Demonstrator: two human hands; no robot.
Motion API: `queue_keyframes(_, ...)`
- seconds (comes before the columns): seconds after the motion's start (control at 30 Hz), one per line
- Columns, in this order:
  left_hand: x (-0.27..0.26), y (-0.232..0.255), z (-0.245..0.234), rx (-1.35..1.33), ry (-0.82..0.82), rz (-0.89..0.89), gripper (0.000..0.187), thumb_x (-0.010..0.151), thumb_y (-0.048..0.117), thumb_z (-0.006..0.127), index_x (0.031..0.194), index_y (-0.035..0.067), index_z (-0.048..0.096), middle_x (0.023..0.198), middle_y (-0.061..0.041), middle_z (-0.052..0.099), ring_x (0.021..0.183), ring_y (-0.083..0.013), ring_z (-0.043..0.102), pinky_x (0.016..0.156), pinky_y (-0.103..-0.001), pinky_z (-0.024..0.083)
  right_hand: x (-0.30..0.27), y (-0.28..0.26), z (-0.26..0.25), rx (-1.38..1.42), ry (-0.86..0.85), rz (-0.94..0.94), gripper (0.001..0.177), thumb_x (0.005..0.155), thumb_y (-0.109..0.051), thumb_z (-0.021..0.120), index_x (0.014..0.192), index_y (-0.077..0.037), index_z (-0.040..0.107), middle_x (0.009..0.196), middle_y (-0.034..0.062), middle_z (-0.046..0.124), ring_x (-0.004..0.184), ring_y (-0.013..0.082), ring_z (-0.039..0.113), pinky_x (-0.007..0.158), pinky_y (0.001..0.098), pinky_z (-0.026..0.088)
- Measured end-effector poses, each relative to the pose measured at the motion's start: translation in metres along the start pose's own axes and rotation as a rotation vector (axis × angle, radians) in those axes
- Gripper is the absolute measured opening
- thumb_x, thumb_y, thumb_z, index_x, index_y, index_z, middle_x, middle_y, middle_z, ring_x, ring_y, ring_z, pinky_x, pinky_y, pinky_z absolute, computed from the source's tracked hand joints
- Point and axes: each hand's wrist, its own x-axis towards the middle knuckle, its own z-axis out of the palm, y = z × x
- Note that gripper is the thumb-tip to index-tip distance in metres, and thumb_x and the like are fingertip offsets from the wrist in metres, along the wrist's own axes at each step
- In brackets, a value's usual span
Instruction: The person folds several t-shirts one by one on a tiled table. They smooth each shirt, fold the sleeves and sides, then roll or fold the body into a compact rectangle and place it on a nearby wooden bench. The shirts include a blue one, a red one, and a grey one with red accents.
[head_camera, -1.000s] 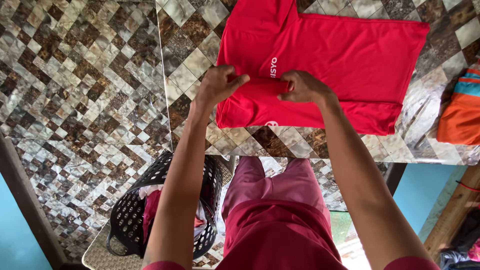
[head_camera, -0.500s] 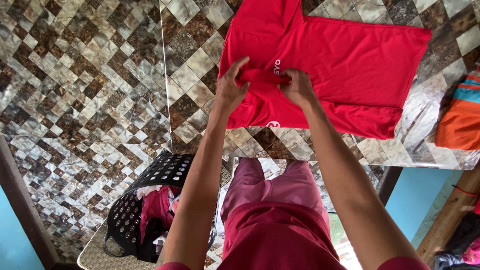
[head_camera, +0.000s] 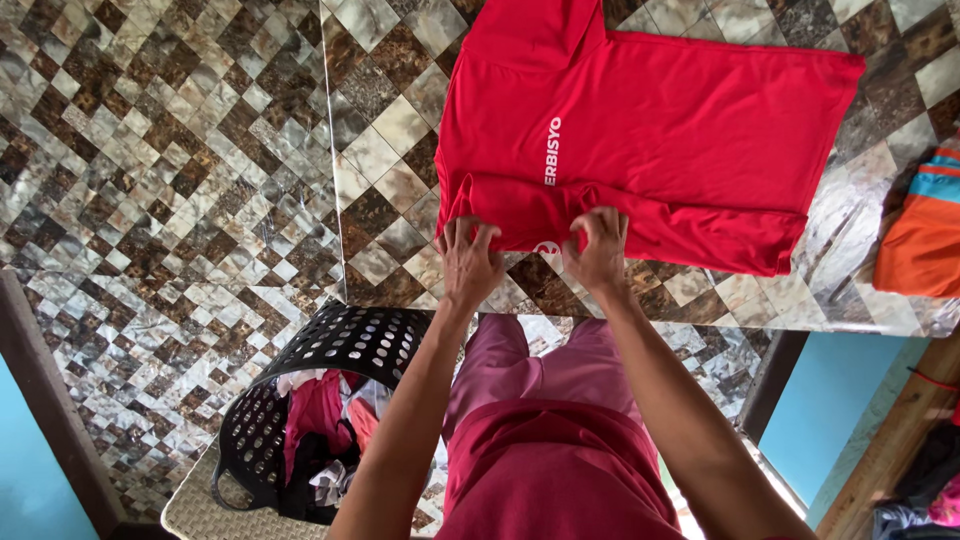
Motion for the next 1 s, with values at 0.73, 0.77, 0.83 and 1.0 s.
queue_keyframes(0.73, 0.026, 0.114, 0.097, 0.184, -0.135, 0.246, 0.056, 0.095, 0.019, 0.066, 0.15, 0.021, 0.053, 0.158, -0.018, 0.034, 0.142, -0.0375, 0.039, 0.11, -0.062, 0.039, -0.04, 0.172, -0.092, -0.164, 0.172, 0.358, 0.033, 0.097, -0.017, 0.077, 0.129, -0.012, 0.072, 0.129, 0.0142, 0.057, 0.118, 0.0363, 0.051, 0.096, 0.0563, 0.041)
queue_keyframes(0.77, 0.028, 0.129, 0.108, 0.172, -0.198, 0.29, 0.055, 0.097, 0.024, 0.064, 0.15, 0.022, 0.051, 0.16, -0.018, 0.031, 0.145, -0.0393, 0.035, 0.112, -0.065, 0.036, -0.04, 0.181, -0.099, -0.174, 0.155, 0.319, 0.034, 0.094, -0.019, 0.079, 0.127, -0.014, 0.073, 0.132, 0.0138, 0.055, 0.12, 0.0372, 0.049, 0.096, 0.057, 0.041)
queue_keyframes(0.83, 0.031, 0.163, 0.131, 0.196, -0.312, 0.388, 0.058, 0.097, 0.031, 0.062, 0.152, 0.026, 0.045, 0.164, -0.016, 0.022, 0.148, -0.0411, 0.026, 0.114, -0.066, 0.031, -0.036, 0.2, -0.112, -0.197, 0.123, 0.238, 0.036, 0.088, -0.023, 0.082, 0.123, -0.017, 0.075, 0.136, 0.0129, 0.051, 0.123, 0.0391, 0.046, 0.097, 0.0584, 0.04)
queue_keyframes(1.0, 0.032, 0.212, 0.169, 0.239, -0.273, 0.468, 0.058, 0.101, 0.044, 0.057, 0.156, 0.036, 0.041, 0.171, -0.01, 0.011, 0.157, -0.0402, 0.018, 0.12, -0.069, 0.023, -0.025, 0.236, -0.122, -0.134, 0.045, 0.216, 0.017, 0.089, -0.028, 0.084, 0.096, -0.017, 0.074, 0.124, 0.0029, 0.058, 0.123, 0.0326, 0.048, 0.101, 0.0585, 0.037)
